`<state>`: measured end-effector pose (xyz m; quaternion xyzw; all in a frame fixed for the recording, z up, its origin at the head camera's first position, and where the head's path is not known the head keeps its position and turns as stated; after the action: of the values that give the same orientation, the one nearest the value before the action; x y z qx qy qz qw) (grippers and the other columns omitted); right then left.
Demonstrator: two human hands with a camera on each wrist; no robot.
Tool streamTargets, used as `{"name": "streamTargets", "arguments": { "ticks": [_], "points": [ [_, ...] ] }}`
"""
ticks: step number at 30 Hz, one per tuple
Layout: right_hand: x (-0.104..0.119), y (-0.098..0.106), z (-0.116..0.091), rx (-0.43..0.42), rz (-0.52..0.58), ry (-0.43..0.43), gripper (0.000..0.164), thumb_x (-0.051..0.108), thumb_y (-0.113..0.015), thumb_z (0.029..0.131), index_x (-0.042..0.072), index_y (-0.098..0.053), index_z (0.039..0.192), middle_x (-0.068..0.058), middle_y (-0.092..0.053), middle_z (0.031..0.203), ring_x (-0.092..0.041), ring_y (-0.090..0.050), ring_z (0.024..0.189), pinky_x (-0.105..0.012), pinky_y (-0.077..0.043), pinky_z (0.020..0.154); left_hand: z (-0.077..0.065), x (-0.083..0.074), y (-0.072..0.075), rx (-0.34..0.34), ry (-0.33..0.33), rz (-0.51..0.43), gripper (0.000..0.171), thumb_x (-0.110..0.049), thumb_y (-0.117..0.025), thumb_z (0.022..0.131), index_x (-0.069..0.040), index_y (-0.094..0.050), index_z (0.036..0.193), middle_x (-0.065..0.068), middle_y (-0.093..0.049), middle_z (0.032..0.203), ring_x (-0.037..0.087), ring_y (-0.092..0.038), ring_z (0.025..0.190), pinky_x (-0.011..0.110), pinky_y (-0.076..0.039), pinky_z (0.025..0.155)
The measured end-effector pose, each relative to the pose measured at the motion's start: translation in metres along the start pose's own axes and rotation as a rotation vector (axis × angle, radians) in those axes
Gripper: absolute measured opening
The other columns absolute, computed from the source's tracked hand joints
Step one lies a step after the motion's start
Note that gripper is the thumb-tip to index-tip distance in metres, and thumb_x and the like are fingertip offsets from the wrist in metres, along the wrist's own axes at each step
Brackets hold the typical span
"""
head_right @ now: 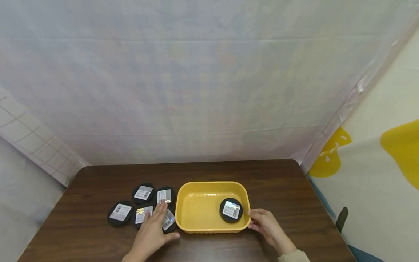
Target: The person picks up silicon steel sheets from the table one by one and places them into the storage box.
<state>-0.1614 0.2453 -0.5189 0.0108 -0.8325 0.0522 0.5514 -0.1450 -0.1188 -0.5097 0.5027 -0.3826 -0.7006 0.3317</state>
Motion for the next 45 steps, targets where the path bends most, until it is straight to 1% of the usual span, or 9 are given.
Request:
{"name": "streamTargets", "arguments": {
  "ticks": [4,8,14,17,22,26,35,40,45],
  "points": [
    [0.0,-0.001,0.0,0.0,0.006,0.001,0.029,0.011,-0.054,0.092,-0.012,-0.051,0.107,-0.005,-0.057,0.08,-0.012,-0.057,0.072,-0.024,-0.054,0.068,0.003,0.003,-0.001,0.007,-0.041,0.044,0.102,-0.05,-0.081,0.059,0.007,-0.042,0.135,0.022,-0.041,0.141,0.035,-0.036,0.131,0.06,-0.017,0.107],
    [-0.001,-0.002,0.001,0.01,0.008,0.005,0.03,0.012,-0.054,0.092,-0.013,-0.05,0.108,-0.004,-0.056,0.08,-0.012,-0.056,0.072,-0.024,-0.054,0.068,0.006,0.006,0.0,0.042,-0.08,0.068,0.099,-0.048,-0.08,0.061,0.007,-0.044,0.134,0.022,-0.042,0.14,0.035,-0.037,0.131,0.059,-0.019,0.107],
    [-0.001,-0.002,0.0,0.012,0.006,0.004,0.031,0.012,-0.054,0.092,-0.013,-0.05,0.109,-0.005,-0.057,0.081,-0.012,-0.056,0.073,-0.024,-0.054,0.068,0.009,0.009,0.001,0.126,-0.106,0.003,0.09,-0.039,-0.08,0.067,0.01,-0.043,0.134,0.024,-0.039,0.141,0.038,-0.033,0.133,0.053,-0.026,0.107],
    [-0.002,-0.001,0.0,0.009,0.004,-0.002,0.033,0.012,-0.055,0.092,-0.014,-0.05,0.11,-0.005,-0.057,0.082,-0.013,-0.057,0.073,-0.024,-0.054,0.068,0.01,0.009,0.0,0.151,-0.119,0.009,0.088,-0.038,-0.079,0.068,0.009,-0.044,0.133,0.024,-0.041,0.14,0.037,-0.033,0.132,0.052,-0.027,0.107],
    [-0.003,-0.001,0.0,0.01,0.006,0.0,0.032,0.013,-0.055,0.092,-0.013,-0.05,0.109,-0.005,-0.057,0.081,-0.013,-0.057,0.073,-0.024,-0.054,0.068,0.01,0.009,-0.003,0.148,-0.145,0.058,0.085,-0.039,-0.079,0.068,0.01,-0.047,0.13,0.023,-0.045,0.137,0.037,-0.036,0.131,0.055,-0.024,0.107],
    [-0.003,-0.002,0.0,0.009,0.014,0.007,0.028,0.012,-0.055,0.092,-0.01,-0.052,0.107,-0.004,-0.057,0.08,-0.012,-0.056,0.072,-0.024,-0.054,0.068,0.011,0.01,-0.004,0.152,-0.146,0.084,0.084,-0.041,-0.078,0.068,0.009,-0.049,0.13,0.021,-0.047,0.136,0.036,-0.037,0.13,0.054,-0.023,0.108],
    [-0.004,-0.003,-0.001,0.013,0.014,0.004,0.029,0.012,-0.055,0.092,-0.012,-0.051,0.108,-0.005,-0.057,0.079,-0.012,-0.056,0.072,-0.024,-0.054,0.068,0.009,0.009,-0.007,0.199,-0.148,0.066,0.077,-0.035,-0.076,0.072,0.01,-0.049,0.129,0.022,-0.047,0.136,0.036,-0.039,0.129,0.051,-0.03,0.106],
    [-0.003,-0.004,-0.001,0.018,0.02,0.006,0.027,0.012,-0.054,0.092,-0.011,-0.052,0.107,-0.004,-0.056,0.079,-0.012,-0.056,0.072,-0.024,-0.054,0.068,0.01,0.013,-0.008,0.179,-0.175,0.073,0.073,-0.03,-0.077,0.073,0.009,-0.05,0.128,0.022,-0.049,0.134,0.035,-0.043,0.126,0.051,-0.031,0.105],
    [-0.002,-0.004,-0.001,0.025,0.021,0.004,0.027,0.012,-0.054,0.092,-0.011,-0.052,0.106,-0.004,-0.057,0.08,-0.012,-0.056,0.072,-0.024,-0.054,0.068,0.01,0.015,-0.008,0.156,-0.199,0.077,0.075,-0.033,-0.077,0.069,0.009,-0.053,0.126,0.022,-0.051,0.131,0.036,-0.045,0.125,0.051,-0.031,0.105]
  ]
}}
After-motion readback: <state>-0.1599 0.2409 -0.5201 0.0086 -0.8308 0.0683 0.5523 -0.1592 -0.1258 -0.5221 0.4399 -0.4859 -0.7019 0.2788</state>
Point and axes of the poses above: each hand's wrist, its own z-axis towards the middle knuckle, its own y-axis out of the back of the hand, x = y × z, the point moved 2 cm from there along z, towards the middle knuckle
